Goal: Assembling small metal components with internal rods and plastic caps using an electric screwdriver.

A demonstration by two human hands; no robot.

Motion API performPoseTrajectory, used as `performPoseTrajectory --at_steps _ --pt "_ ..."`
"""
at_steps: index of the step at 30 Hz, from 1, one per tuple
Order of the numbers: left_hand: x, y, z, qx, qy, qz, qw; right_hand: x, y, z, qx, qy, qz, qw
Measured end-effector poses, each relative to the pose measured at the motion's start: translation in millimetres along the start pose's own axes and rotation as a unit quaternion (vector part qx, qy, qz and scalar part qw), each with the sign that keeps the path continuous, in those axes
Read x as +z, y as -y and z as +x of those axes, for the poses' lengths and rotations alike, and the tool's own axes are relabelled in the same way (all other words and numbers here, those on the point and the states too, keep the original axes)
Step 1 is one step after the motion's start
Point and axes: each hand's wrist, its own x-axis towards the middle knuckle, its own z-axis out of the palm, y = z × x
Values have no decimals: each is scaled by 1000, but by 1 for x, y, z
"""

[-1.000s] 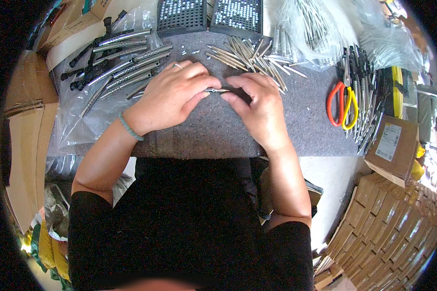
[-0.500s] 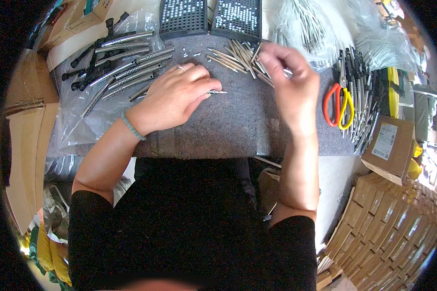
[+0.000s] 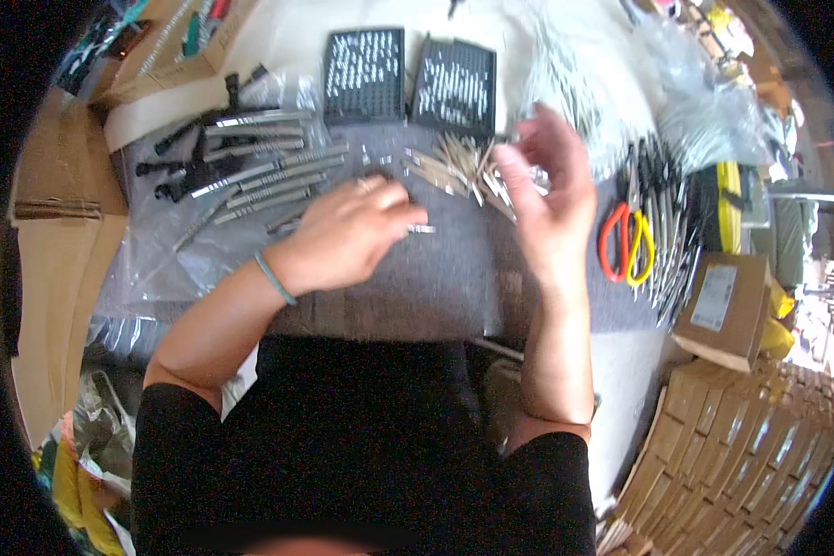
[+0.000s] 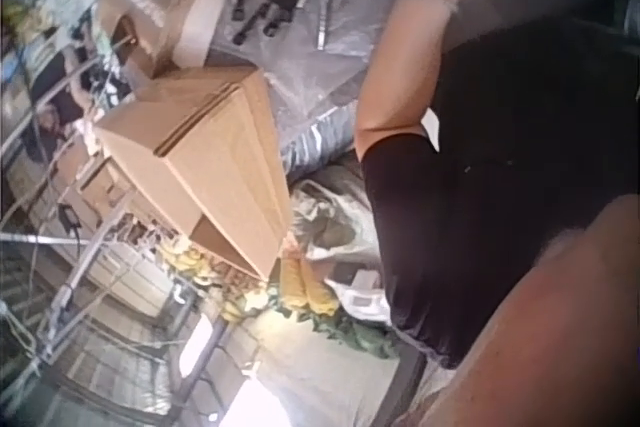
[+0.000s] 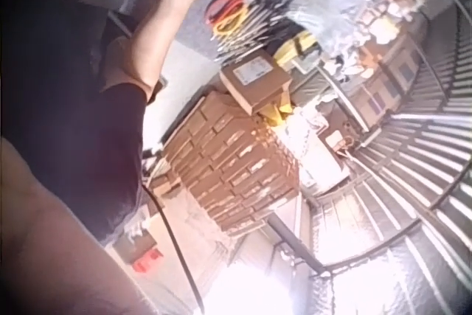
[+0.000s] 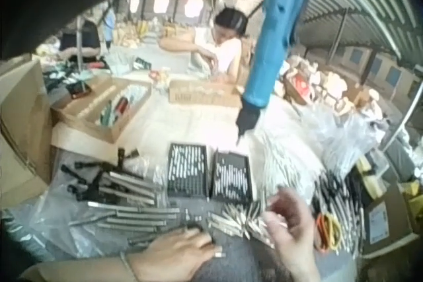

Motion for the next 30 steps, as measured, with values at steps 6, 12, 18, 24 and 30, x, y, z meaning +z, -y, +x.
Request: performPoseTrajectory --at_steps 6,12,18,24,30 --pt "2 0 -4 7 -1 13 1000 17 66 128 -295 106 153 937" --pt "0 2 -1 16 3 8 1000 45 104 130 -185 29 113 976" --pt "0 4 0 14 5 7 1000 43 118 134 -316 -32 130 939" --pt "0 4 0 12 12 3 1000 44 97 131 -240 -26 166 956" --pt "0 3 -1 9 -6 8 1000 31 16 126 -137 52 209 967"
